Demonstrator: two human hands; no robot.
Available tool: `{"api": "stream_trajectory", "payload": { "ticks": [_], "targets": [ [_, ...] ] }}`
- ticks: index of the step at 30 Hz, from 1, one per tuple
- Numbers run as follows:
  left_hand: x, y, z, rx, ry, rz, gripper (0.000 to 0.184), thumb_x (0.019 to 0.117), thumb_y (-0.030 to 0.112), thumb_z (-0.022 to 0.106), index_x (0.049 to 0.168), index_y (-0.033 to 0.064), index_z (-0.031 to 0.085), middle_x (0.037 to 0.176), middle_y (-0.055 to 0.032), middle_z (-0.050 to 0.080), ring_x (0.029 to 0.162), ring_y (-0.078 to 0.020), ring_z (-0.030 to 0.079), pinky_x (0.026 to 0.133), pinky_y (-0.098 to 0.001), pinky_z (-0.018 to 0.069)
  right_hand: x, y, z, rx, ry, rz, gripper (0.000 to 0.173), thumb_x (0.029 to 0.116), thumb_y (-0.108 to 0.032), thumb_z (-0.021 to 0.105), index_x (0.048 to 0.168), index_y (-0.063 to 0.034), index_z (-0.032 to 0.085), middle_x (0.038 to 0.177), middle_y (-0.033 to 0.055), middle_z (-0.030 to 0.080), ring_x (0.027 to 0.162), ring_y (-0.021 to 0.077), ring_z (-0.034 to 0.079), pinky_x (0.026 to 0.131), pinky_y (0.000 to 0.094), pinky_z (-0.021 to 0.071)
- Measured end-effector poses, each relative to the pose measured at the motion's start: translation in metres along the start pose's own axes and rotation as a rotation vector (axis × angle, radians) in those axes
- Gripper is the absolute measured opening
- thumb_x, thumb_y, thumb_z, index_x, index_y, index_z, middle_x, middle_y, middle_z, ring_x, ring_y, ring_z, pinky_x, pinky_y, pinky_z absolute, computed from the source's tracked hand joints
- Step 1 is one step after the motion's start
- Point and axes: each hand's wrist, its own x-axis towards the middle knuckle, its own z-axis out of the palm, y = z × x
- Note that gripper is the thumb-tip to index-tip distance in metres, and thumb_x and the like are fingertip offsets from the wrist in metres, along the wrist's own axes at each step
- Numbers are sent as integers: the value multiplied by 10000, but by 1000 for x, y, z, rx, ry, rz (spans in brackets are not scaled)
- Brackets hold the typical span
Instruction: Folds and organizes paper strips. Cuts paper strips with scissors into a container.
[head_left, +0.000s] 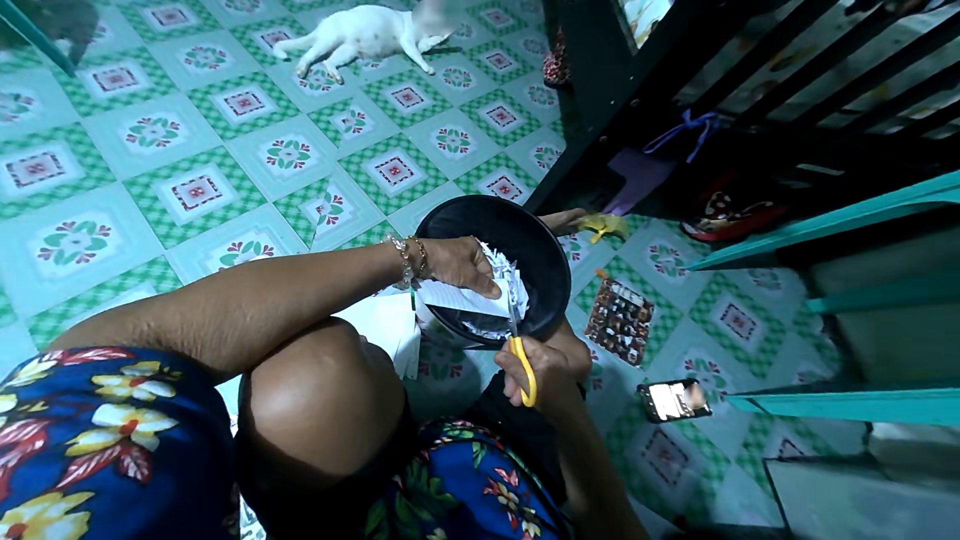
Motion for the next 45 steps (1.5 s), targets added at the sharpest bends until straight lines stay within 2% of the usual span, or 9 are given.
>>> {"api": "stream_trajectory", "payload": {
  "ticks": [5, 9, 17, 26, 29, 32, 35, 37, 45],
  "targets": [
    [-3, -1, -1, -91, 7, -8, 322, 1010, 177, 651, 717, 44, 638, 610, 30, 586, 528, -6, 526, 527, -179, 431, 5, 5, 0, 200, 168, -163, 49, 950, -49, 615, 980, -12, 600, 697, -67, 681, 571, 4, 650, 555, 170, 566],
    [-2, 3, 5, -108, -25, 45, 316, 1006, 178, 656, 720, 43, 641, 605, 31, 602, 515, 4, 547, 517, -168, 455, 20, 1, -8, 219, 225, -311, 287, 861, -10, 686, 1110, -26, 545, 874, -49, 717, 736, 12, 685, 678, 180, 577],
    [-13, 7, 7, 8, -73, 82, 233, 944, 209, 742, 815, 20, 700, 671, 13, 638, 581, -9, 569, 578, -195, 470, 34, -13, -1, 194, 238, -452, 330, 780, 39, 722, 1062, -93, 613, 744, -112, 690, 649, 1, 668, 628, 196, 589],
    [-45, -7, -18, 176, 102, 37, 338, 1007, 165, 654, 703, 16, 641, 592, 25, 540, 530, -31, 479, 558, -226, 423, 36, -8, -31, 242, 302, -455, 344, 777, 68, 712, 1017, -147, 595, 717, -128, 701, 629, 18, 687, 614, 207, 603],
    [-49, -5, -21, 246, 210, 57, 210, 976, 202, 708, 966, -7, 731, 840, -80, 670, 767, -149, 599, 760, -363, 499, 38, -11, -26, 228, 229, -468, 344, 782, 59, 718, 1026, -153, 600, 728, -129, 694, 642, 12, 681, 631, 204, 603],
    [-49, 0, -16, 165, 185, 131, 429, 935, 202, 758, 1277, -33, 652, 1122, -176, 693, 1007, -239, 661, 947, -413, 520, 43, -16, -14, 192, 193, -505, 337, 770, 33, 747, 1031, -140, 621, 745, -125, 695, 652, 4, 675, 635, 203, 601],
    [-43, 2, -8, 95, 124, 206, 210, 941, 164, 744, 1072, 0, 737, 875, -56, 707, 742, -60, 631, 721, -240, 532, 43, -27, -2, 202, 205, -475, 345, 749, 71, 730, 1011, -126, 621, 732, -123, 683, 649, 1, 668, 639, 202, 597],
    [-38, -1, -5, 104, 142, 257, 231, 992, 147, 669, 813, 8, 707, 654, 17, 597, 571, -2, 498, 568, -201, 416, 42, -30, 1, 225, 227, -433, 348, 748, 97, 710, 1000, -120, 610, 716, -117, 682, 635, 7, 669, 625, 199, 594],
    [-37, -6, -15, 65, 252, 208, 306, 1000, 162, 663, 720, 38, 655, 584, 48, 543, 507, 7, 467, 512, -188, 387, 1, -26, -18, 31, 6, -61, 219, 961, -157, 576, 1117, -4, 566, 702, -87, 659, 566, -4, 630, 552, 172, 551]
  ]
}}
